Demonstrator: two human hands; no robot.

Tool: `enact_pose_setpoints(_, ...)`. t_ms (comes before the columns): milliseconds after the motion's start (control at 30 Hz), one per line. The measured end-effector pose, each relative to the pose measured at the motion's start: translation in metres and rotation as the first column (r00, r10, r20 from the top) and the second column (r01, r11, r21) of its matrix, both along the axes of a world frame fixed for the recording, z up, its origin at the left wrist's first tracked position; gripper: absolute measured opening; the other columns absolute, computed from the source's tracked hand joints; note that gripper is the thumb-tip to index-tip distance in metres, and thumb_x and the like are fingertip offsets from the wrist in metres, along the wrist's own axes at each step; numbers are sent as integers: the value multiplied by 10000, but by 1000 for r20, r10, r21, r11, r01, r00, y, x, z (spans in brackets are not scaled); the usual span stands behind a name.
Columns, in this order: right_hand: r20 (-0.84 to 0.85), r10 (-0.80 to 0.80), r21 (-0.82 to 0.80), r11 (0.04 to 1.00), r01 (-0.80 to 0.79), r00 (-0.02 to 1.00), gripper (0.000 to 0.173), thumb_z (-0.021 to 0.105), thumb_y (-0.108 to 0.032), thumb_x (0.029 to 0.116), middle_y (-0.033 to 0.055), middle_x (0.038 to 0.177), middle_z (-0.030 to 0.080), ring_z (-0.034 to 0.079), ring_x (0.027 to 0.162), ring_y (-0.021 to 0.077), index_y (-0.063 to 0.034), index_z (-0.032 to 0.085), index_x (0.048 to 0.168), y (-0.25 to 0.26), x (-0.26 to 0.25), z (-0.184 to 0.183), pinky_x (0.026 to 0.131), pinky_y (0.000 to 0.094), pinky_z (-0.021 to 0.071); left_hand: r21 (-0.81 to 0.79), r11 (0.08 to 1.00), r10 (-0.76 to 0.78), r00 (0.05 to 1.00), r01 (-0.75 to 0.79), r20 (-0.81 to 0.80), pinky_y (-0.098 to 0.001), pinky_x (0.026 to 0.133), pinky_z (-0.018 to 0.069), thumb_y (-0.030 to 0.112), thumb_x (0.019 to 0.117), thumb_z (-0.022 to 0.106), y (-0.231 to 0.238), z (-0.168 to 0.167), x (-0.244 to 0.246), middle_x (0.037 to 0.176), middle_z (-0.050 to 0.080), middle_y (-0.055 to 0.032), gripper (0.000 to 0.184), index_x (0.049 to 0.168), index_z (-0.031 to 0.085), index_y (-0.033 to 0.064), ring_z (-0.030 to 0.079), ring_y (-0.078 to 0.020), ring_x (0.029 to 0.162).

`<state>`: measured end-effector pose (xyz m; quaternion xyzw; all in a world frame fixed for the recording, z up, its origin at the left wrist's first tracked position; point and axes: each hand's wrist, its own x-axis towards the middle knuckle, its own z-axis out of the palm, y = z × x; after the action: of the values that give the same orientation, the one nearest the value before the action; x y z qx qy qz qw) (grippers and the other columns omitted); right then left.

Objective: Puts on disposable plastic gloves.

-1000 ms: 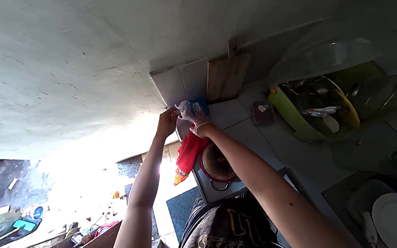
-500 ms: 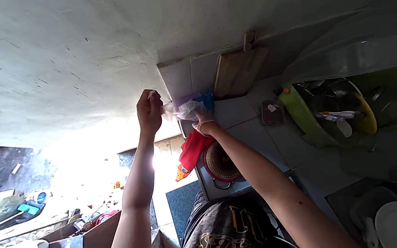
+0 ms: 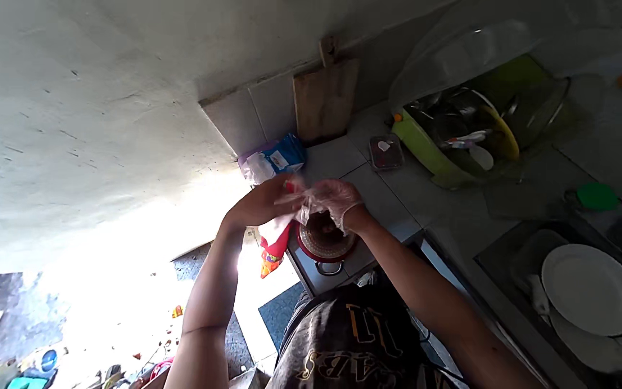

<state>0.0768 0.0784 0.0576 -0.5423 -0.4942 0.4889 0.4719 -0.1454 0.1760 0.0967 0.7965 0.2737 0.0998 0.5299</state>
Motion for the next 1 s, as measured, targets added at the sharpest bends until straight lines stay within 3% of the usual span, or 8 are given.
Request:
enact_pose_setpoints(133,-70,-235,-60,971,231,970,146,660,-121,987,29,892,693,635,761,75,-48,681,1112,-30,37,-2,721,281,566,-214,968,185,944,-128,272,-323,848,590,212,890,713,-18,-45,-10,1015,723,-36,345,1185,656,42,686,-93,913)
enact_pose_setpoints(233,-143,-338,-138,938,319,930,154,650,-108,987,49,933,701,665,833,102,-37,677,1121,-56,46,-9,794,307,584,-685,725,550,652,-64,521,-452,1016,528,495,988,589,-60,-83,21,1269,671,-47,483,1356,567,183,631,-193,1188)
enact_pose_setpoints(300,-173,-395,-183,913,364,902,169,639,-100,993,74,963,704,672,865,119,-18,672,1137,-69,47,-18,819,321,585,-788,615,620,622,-7,478,-495,1044,511,679,900,599,-90,-98,45,1294,678,-82,694,1365,576,165,620,-246,1235)
enact_pose_setpoints(367,-189,-434,-194,896,400,881,172,633,-86,989,83,971,710,684,879,127,-5,671,1136,-81,50,-28,831,325,594,-771,630,639,624,-88,450,-474,1024,528,626,908,630,-106,-103,60,1223,706,-94,661,1298,597,94,651,-235,1182)
enact_pose_setpoints(533,-171,-497,-233,859,455,851,142,613,-66,997,80,952,709,695,859,131,3,662,1111,-105,60,-43,817,321,605,-522,742,653,630,-421,420,-410,937,576,202,1081,361,-99,-94,61,1098,715,-72,353,1229,636,39,687,-170,1021)
enact_pose_setpoints(733,-108,-522,-248,838,486,846,149,606,-87,1012,97,945,709,701,849,145,4,659,1118,-115,64,-47,801,323,610,-376,846,478,850,-377,223,-361,820,605,49,967,660,-94,-75,59,934,760,-101,363,1316,565,18,728,-169,823)
enact_pose_setpoints(900,628,-440,-55,798,600,642,907,757,-518,856,233,1511,481,513,1362,374,-46,390,1537,-137,51,-17,1110,568,434,-299,834,527,831,-464,178,-351,764,630,23,877,777,-105,-65,64,906,776,-90,380,1224,624,55,750,-179,786)
enact_pose_setpoints(1000,526,-524,109,823,558,670,539,804,-419,838,143,1202,685,660,1124,259,-40,690,1203,-150,28,2,971,472,549,-261,857,495,850,-445,177,-347,768,637,21,837,816,-116,-60,69,908,779,-62,404,1200,642,60,753,-168,792)
